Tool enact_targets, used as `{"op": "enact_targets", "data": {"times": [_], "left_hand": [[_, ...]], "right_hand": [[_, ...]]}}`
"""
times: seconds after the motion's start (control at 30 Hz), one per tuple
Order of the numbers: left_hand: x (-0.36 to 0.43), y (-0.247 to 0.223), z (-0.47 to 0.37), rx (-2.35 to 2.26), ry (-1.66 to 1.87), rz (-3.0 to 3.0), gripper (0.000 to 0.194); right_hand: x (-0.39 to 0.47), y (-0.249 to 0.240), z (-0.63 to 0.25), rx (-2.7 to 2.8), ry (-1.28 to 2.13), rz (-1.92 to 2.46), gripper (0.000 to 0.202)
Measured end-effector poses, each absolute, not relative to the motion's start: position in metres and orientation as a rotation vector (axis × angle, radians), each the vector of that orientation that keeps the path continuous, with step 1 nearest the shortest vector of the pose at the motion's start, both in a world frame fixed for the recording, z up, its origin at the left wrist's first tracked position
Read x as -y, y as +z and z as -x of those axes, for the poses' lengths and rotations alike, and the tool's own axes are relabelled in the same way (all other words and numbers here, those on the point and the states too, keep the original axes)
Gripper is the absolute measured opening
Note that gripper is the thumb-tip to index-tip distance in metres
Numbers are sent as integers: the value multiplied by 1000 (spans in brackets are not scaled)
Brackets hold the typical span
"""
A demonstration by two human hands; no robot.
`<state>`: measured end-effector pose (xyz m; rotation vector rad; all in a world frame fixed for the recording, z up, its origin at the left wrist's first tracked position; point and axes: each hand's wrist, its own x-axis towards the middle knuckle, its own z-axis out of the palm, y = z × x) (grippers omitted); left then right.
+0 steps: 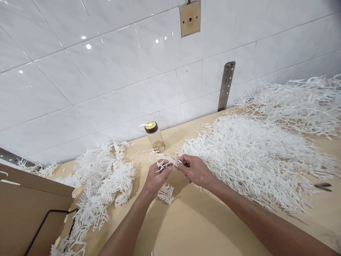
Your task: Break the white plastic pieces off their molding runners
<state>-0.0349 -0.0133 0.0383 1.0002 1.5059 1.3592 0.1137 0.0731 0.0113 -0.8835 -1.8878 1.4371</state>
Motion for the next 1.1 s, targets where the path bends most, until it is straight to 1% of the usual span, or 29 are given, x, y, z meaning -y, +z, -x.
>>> {"op": "enact_targets", "data": {"times": [0.2, 0.33, 0.43, 0.6, 0.73, 0.9, 1.1], "left_hand": [[8, 25, 32, -1498, 1475, -778, 44], [4, 16, 26, -1466, 1558, -709, 46], [3, 16, 20, -1476, 1545, -688, 46], [3, 19, 23, -1613, 1512, -762, 50], [3, 21, 30, -1678, 1456, -929, 44], [4, 22, 35, -1665, 1405, -1089, 40], [6, 20, 43, -1616, 1299, -1201, 37]], "right_hand": [[-69, 15, -113, 1859, 1561, 830, 23], [-70, 15, -114, 1868, 1486, 816, 22], [-71, 16, -115, 1874, 1451, 841, 23], [-73, 20, -117, 1928, 1494, 867, 20], [-76, 18, -117, 1903, 1493, 911, 17], [-79, 13, -115, 1815, 1553, 855, 16], [-79, 12, -115, 1911, 1586, 825, 16]]}}
